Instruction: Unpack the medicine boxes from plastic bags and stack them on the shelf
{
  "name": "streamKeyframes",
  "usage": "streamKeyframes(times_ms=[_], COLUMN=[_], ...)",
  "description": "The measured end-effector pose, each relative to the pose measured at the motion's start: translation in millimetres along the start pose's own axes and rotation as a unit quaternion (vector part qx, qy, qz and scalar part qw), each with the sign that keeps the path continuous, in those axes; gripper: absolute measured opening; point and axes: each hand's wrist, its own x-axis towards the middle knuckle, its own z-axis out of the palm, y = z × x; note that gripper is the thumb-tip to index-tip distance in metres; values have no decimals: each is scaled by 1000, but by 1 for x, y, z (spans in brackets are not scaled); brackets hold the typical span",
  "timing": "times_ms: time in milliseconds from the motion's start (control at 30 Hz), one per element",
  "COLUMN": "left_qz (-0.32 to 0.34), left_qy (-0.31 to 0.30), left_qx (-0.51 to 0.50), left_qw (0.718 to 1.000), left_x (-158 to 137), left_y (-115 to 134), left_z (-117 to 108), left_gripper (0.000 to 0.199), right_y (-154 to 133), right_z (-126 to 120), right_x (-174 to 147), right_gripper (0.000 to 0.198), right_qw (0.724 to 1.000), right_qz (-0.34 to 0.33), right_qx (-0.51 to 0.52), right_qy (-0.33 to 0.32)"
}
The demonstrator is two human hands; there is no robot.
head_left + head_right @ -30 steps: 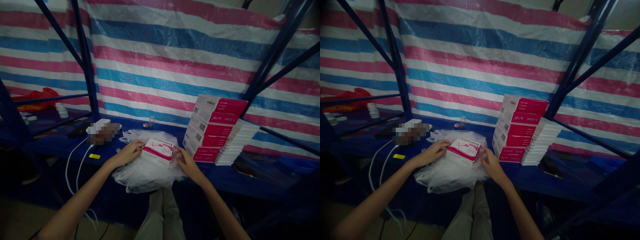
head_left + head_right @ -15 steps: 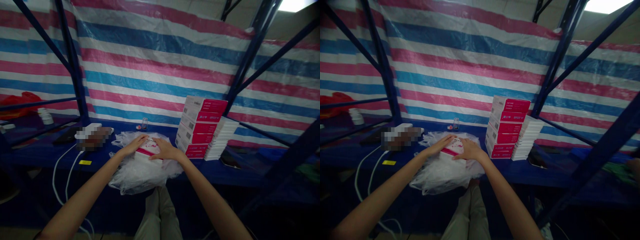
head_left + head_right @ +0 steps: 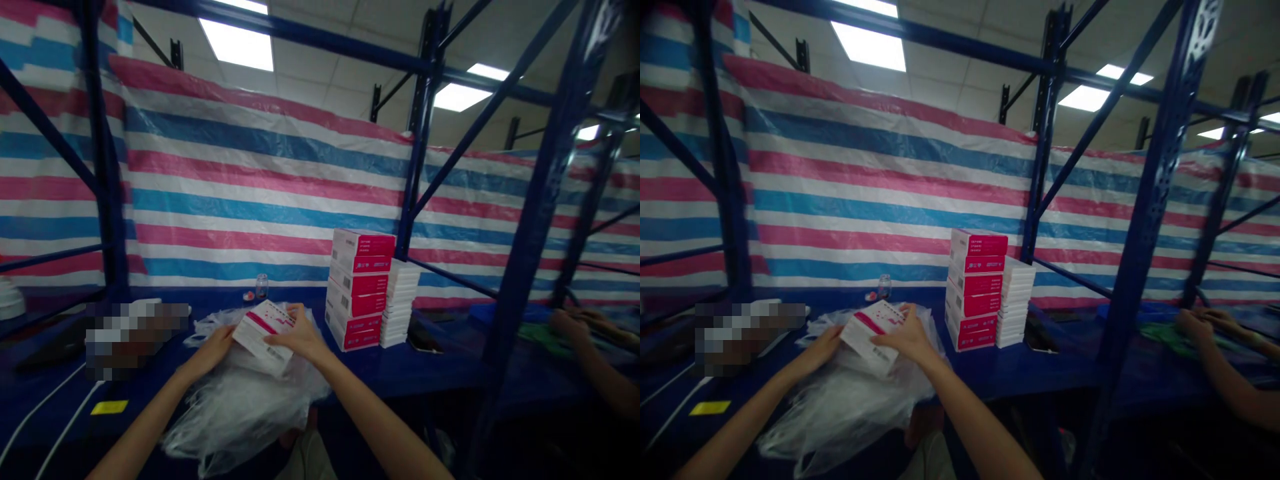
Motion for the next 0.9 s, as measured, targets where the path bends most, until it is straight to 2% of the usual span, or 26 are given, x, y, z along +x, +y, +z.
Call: streamKeyframes(times_ms=[100,233,300,400,467,500,567,633,733,833,900], left_qz=[25,18,31,84,140,170,222,244,267,309,318], left_qy=[-25,-49,-35,39,102,126,141,137,183,252,277], left_qx=[80,195,230,217,151,112,59,43,20,-41,-94], left_qw=[996,979,972,972,973,971,963,959,946,916,902], left_x=[4,6,4,-3,-9,-11,-13,-14,-13,-11,-6], left_y=[1,7,14,36,58,71,97,123,158,193,214], left_z=[3,4,4,5,11,16,30,44,60,64,64], left_gripper=[45,49,47,45,51,62,91,109,110,104,96], right_y=[-13,-38,-48,-59,-66,-70,-80,-92,-107,-118,-121], right_z=[0,-10,-18,-29,-34,-36,-39,-43,-58,-86,-108], right_x=[5,10,11,10,7,5,-2,-12,-29,-40,-42], right_gripper=[74,67,62,56,55,55,58,60,56,56,60], right_qw=[988,948,926,905,903,905,913,919,929,938,931], right_qz=[13,25,34,26,15,13,7,-4,-64,-201,-296], right_qx=[145,312,371,420,425,420,404,390,363,284,213], right_qy=[41,58,65,66,61,60,59,54,39,12,17])
